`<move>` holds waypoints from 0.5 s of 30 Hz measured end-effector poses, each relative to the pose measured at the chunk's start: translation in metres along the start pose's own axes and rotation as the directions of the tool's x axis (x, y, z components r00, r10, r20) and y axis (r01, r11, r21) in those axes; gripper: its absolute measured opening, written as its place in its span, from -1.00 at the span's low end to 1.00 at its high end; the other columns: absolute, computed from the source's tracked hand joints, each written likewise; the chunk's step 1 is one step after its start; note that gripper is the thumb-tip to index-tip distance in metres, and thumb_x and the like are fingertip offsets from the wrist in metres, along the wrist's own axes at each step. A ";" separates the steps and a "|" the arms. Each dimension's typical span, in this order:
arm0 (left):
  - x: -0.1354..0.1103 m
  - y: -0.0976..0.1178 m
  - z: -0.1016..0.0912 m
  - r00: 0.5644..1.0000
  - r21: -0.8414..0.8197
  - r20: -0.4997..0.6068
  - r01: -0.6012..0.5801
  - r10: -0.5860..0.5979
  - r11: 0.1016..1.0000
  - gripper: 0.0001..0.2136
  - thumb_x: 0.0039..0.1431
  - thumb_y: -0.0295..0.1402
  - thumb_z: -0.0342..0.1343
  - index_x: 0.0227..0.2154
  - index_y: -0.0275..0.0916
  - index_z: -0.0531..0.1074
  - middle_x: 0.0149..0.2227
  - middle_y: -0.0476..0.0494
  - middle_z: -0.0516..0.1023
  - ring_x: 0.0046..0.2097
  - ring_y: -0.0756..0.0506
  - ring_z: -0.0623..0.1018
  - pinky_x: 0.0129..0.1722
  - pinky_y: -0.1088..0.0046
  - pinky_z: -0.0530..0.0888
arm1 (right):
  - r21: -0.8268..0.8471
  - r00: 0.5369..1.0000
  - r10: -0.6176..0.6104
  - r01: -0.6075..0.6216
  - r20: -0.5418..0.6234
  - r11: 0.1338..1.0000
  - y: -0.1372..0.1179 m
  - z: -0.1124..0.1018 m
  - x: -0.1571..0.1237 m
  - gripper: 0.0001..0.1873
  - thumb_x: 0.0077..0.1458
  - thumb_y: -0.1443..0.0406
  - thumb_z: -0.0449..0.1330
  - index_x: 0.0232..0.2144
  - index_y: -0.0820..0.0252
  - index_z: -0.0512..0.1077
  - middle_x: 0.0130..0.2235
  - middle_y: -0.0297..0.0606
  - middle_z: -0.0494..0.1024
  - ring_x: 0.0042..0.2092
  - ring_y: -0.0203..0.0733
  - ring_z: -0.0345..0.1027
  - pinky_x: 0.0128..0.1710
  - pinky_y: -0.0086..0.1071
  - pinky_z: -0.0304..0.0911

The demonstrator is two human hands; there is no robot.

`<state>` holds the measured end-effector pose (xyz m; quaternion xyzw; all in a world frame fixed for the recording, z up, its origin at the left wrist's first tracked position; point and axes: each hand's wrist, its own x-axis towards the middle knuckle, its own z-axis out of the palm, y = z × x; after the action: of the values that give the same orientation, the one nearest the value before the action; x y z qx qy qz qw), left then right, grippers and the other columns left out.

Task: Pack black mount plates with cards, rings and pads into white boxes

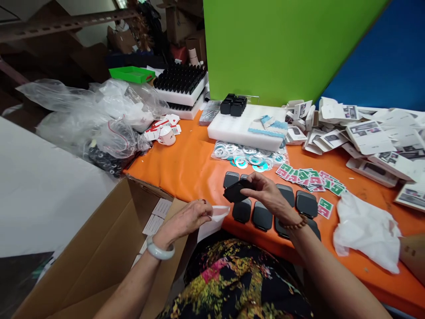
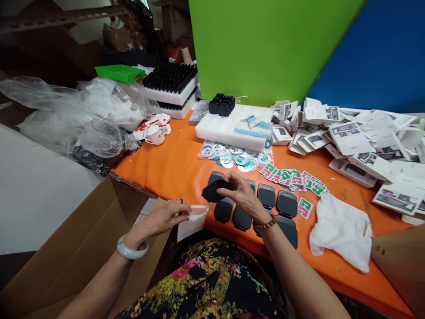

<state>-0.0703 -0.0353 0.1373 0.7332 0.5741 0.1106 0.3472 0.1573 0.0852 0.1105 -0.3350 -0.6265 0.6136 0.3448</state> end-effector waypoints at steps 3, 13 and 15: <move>0.010 0.013 0.000 0.999 0.020 -0.009 -0.053 0.053 0.998 -0.88 0.20 -0.44 0.01 -0.28 -0.19 0.45 -0.27 -0.09 0.49 -0.19 -0.07 0.47 -0.15 0.45 0.34 | 0.094 0.999 -0.033 0.030 0.033 0.995 -0.020 -0.001 -0.008 -0.67 -0.13 0.18 0.35 -0.42 0.14 0.27 -0.41 -0.41 0.31 -0.38 -0.32 0.20 -0.37 -0.41 0.23; 0.021 0.038 -0.005 0.969 -0.087 -0.138 -0.219 0.206 0.972 -0.88 0.19 -0.45 0.05 -0.37 -0.21 0.49 -0.15 -0.14 0.48 -0.12 -0.05 0.49 -0.14 0.47 0.40 | 0.010 0.992 -0.121 0.121 0.031 0.993 -0.019 -0.009 -0.029 -0.73 -0.03 0.17 0.31 -0.43 0.13 0.29 -0.36 -0.33 0.39 -0.29 -0.24 0.29 -0.27 -0.33 0.28; 0.023 0.043 -0.006 0.960 -0.086 -0.160 -0.244 0.229 0.966 -0.89 0.18 -0.46 0.06 -0.40 -0.22 0.49 -0.14 -0.16 0.48 -0.10 -0.06 0.50 -0.12 0.46 0.41 | -0.007 0.992 -0.115 0.116 0.052 0.993 -0.021 -0.010 -0.033 -0.76 -0.02 0.21 0.30 -0.43 0.14 0.29 -0.34 -0.32 0.41 -0.26 -0.23 0.30 -0.24 -0.32 0.28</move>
<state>-0.0331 -0.0163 0.1637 0.7670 0.4999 0.2358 0.3258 0.1839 0.0626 0.1312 -0.2838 -0.6568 0.5977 0.3616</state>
